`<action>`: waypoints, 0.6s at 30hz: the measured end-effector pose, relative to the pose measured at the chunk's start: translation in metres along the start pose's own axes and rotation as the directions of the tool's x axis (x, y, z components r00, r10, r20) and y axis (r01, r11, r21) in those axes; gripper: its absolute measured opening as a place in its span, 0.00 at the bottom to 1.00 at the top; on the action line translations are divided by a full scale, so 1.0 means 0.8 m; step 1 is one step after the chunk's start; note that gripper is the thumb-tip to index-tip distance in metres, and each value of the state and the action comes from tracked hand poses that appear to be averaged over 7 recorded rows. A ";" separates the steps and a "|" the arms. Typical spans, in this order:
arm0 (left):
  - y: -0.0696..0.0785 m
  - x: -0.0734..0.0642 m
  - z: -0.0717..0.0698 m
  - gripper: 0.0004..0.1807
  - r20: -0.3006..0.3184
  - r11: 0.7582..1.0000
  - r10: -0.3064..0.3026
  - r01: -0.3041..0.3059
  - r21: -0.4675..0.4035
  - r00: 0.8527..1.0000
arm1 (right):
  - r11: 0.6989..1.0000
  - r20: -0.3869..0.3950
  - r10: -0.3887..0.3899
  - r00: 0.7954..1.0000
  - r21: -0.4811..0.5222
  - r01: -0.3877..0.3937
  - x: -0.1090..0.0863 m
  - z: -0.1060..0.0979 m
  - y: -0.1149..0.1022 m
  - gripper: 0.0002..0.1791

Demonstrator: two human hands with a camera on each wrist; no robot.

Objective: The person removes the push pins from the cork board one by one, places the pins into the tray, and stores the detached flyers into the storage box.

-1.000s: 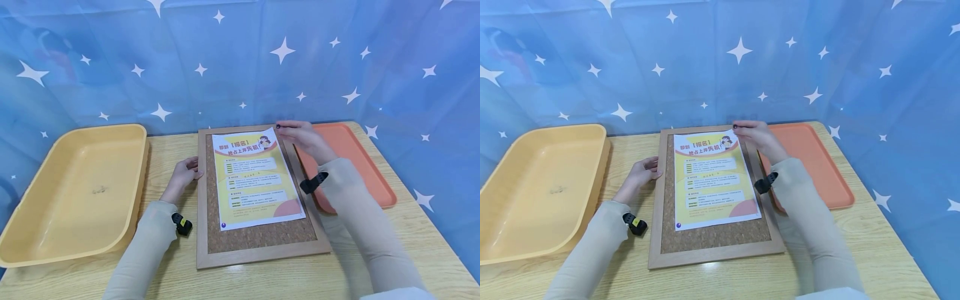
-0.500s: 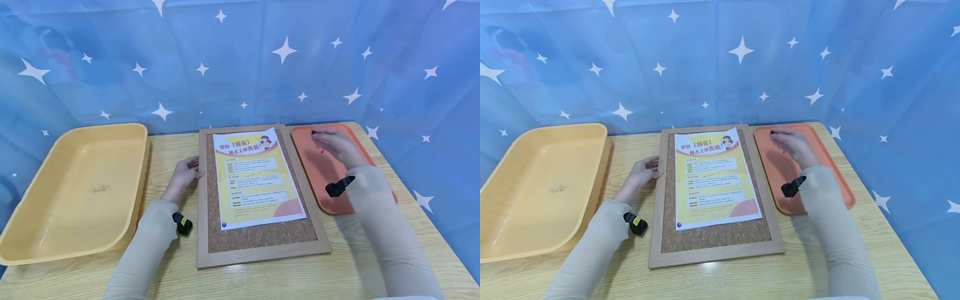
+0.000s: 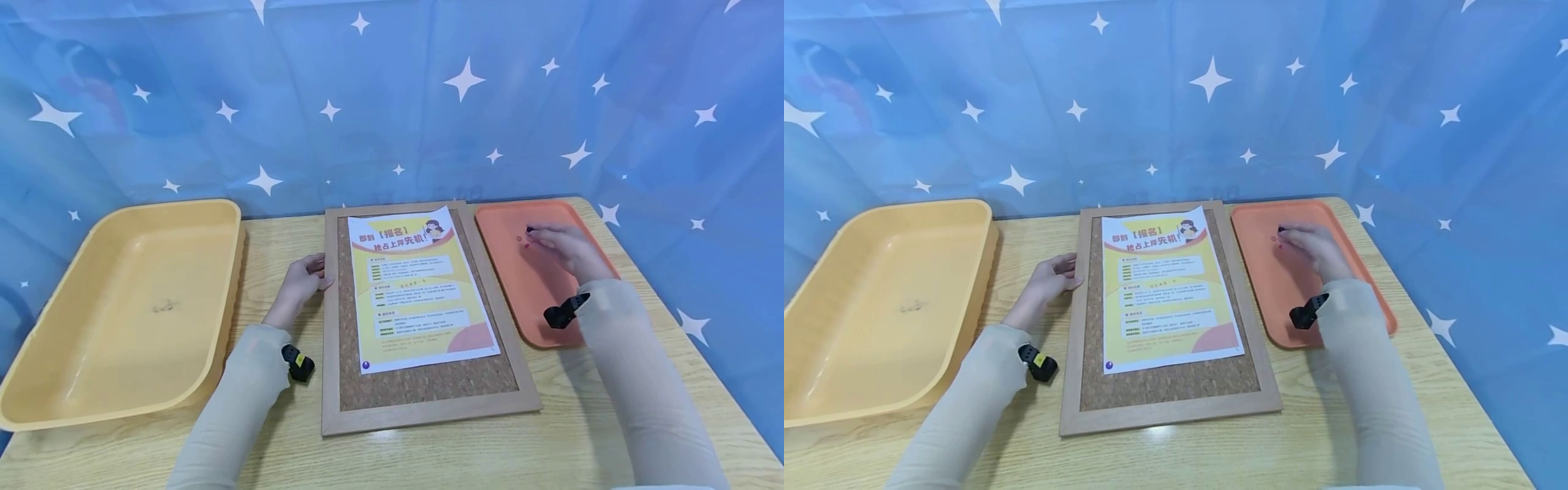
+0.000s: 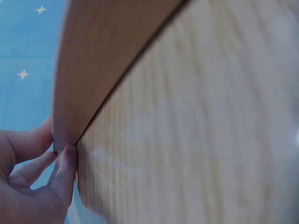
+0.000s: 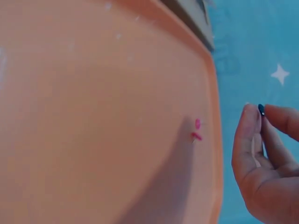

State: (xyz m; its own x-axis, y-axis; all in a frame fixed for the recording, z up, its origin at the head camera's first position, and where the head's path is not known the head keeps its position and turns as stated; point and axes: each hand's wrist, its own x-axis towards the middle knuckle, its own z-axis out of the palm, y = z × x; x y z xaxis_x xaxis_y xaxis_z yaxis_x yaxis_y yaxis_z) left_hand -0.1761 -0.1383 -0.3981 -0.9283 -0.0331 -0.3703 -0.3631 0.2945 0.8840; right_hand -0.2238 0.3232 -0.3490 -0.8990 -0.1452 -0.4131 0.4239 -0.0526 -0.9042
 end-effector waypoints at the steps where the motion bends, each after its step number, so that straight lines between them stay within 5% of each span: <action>1: 0.000 0.000 0.000 0.31 -0.001 1.000 -0.001 0.001 0.000 1.000 | 1.000 -0.003 0.002 1.000 -0.012 -0.002 0.000 -0.003 0.002 0.16; 6: 0.000 0.001 -0.001 0.31 0.000 1.000 0.002 -0.002 -0.002 1.000 | 1.000 -0.041 0.027 0.999 -0.005 -0.027 0.001 -0.013 0.009 0.12; 15: 0.001 0.001 -0.001 0.31 0.003 1.000 0.010 -0.010 -0.007 1.000 | 0.997 -0.051 0.058 0.997 -0.042 -0.060 0.002 -0.019 0.017 0.28; 18: 0.000 0.002 -0.001 0.31 0.000 1.000 0.010 -0.010 -0.009 1.000 | 0.996 -0.059 0.076 0.995 -0.043 -0.078 0.003 -0.022 0.019 0.26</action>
State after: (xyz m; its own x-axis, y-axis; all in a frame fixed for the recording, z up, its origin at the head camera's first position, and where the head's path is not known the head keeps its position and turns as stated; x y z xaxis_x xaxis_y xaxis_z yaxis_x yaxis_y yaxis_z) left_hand -0.1776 -0.1388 -0.3984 -0.9320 -0.0301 -0.3613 -0.3544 0.2860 0.8903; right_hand -0.2215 0.3392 -0.3658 -0.8693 -0.0904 -0.4860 0.4879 0.0016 -0.8729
